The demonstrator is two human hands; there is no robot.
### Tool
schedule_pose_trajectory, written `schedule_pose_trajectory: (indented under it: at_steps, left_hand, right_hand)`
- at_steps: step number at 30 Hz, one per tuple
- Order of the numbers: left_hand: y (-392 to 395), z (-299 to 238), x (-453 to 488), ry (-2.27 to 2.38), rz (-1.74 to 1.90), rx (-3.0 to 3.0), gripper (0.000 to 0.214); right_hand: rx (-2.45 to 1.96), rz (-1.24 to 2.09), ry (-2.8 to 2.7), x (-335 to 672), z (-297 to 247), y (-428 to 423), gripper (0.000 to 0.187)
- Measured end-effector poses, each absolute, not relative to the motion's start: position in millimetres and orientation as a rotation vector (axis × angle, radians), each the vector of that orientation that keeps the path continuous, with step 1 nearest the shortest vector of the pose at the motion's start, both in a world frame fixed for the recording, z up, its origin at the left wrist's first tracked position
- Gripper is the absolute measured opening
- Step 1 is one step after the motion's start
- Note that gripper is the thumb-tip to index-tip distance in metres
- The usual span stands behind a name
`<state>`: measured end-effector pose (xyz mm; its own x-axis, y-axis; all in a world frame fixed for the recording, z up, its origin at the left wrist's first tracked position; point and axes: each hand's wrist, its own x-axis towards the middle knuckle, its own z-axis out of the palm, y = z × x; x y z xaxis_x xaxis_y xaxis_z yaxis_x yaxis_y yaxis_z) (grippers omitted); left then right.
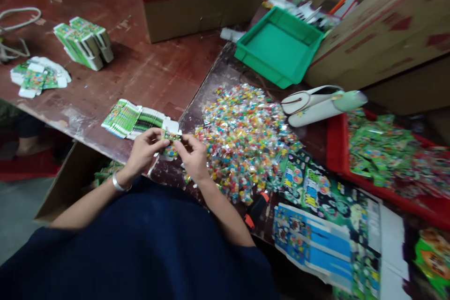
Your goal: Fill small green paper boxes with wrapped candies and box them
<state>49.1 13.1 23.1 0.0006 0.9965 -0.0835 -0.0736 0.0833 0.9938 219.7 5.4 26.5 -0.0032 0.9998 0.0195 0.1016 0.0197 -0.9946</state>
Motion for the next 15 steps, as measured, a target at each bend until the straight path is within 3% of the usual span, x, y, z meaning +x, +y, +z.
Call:
schedule_pose_trajectory:
  at_steps: [3,6,13,15]
  left_hand:
    - [4.3,28.9,55.8,1.286,1.313,1.115,0.059]
    - [4.2,23.1,54.7,1.301,1.107,1.154,0.06]
    - [24.7,14.3,47.8,1.033,0.905,1.183,0.051]
    - [25.7,16.2,45.7,1.036,0.86,1.174,0.053]
  right_hand:
    - [-1.255,1.112,-1.18,214.1,24.1,2.0,0.026]
    - [-1.245,1.019,-1.159,214.8,19.6,5.4,0.045]
    - [-1.28,0.805,-1.32,220.2,17.0,9.4,0.015]
    - [-1.296,0.733,-1.356,219.9,18.1,10.5,0.016]
